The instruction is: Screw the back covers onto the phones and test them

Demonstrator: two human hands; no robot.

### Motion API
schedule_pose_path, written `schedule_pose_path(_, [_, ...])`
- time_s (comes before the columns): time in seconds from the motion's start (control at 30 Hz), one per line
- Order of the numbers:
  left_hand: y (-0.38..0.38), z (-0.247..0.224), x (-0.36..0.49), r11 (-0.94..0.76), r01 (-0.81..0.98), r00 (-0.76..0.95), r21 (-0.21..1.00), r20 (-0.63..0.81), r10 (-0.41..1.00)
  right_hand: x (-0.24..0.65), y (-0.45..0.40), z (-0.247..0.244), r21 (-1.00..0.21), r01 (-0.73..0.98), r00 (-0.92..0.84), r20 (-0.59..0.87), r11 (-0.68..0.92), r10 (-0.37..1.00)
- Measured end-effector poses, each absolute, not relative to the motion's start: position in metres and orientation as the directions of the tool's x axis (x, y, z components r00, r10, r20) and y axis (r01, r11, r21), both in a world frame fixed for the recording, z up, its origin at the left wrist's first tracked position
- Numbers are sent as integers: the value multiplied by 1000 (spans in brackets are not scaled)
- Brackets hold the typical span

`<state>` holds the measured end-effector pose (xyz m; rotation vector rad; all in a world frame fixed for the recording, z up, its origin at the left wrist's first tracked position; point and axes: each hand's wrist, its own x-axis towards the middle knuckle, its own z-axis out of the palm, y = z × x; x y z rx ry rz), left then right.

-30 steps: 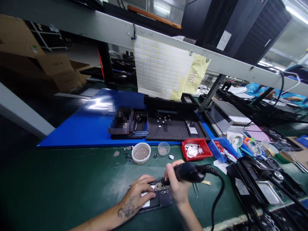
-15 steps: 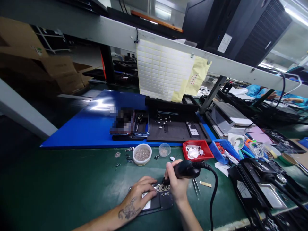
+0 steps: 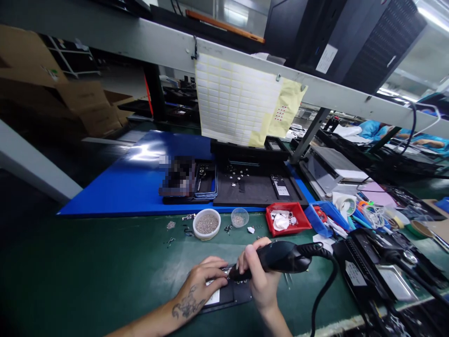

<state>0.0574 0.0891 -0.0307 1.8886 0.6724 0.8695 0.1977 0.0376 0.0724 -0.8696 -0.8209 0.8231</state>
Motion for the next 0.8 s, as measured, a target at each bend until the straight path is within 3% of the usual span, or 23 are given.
schedule_pose_path(0.3, [90, -24, 56, -508, 40, 622, 860, 376, 686, 196, 38, 68, -886, -271, 445, 231, 376, 865])
schedule_pose_path(0.6, [90, -21, 54, -528, 103, 682, 843, 326, 655, 232, 21, 58, -956, 5, 532, 251, 293, 809])
schedule_pose_path(0.8, [93, -17, 55, -439, 171, 673, 882, 221, 706, 233, 23, 52, -970, 28, 549, 217, 242, 807])
